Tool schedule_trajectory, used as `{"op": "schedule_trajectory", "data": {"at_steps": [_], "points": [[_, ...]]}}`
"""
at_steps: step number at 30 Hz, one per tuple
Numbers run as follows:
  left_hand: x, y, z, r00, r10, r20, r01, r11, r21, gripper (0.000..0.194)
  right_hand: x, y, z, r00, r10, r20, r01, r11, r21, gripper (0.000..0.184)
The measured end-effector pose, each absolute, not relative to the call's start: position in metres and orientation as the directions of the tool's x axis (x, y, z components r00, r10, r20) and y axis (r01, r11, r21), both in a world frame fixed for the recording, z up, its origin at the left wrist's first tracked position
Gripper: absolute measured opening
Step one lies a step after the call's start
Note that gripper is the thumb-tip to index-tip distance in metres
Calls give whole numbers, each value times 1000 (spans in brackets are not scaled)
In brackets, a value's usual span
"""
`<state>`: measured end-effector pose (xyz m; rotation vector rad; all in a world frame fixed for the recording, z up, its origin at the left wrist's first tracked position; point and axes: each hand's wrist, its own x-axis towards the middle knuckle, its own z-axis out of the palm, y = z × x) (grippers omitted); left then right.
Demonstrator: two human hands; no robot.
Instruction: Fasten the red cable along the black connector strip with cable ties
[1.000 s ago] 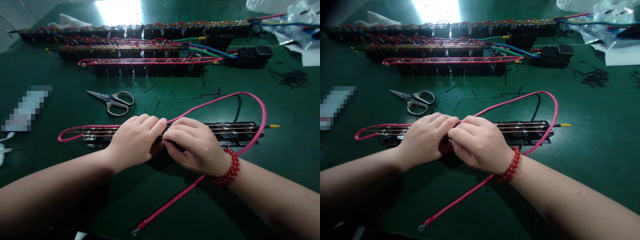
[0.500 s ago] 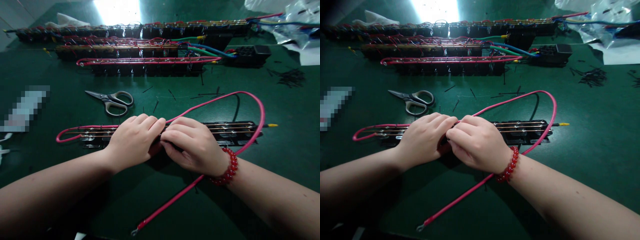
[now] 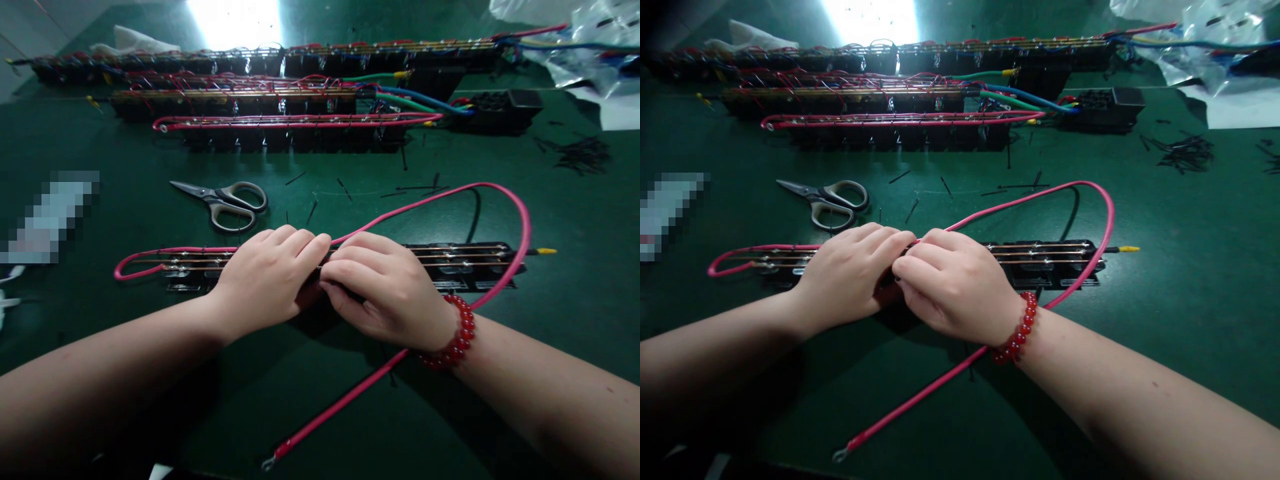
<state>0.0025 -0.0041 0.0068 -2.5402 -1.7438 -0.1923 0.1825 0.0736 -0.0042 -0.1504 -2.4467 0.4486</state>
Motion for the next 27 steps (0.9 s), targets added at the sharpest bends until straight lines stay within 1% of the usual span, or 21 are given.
{"op": "schedule_trajectory", "data": {"at_steps": [12, 27], "points": [[2, -3, 8, 361, 921, 145, 930, -367, 20, 33, 182, 74, -4, -793, 209, 573, 2, 940, -340, 12], [1, -3, 6, 357, 923, 141, 932, -363, 20, 36, 182, 73, -4, -796, 223, 563, 10, 935, -356, 13]]}}
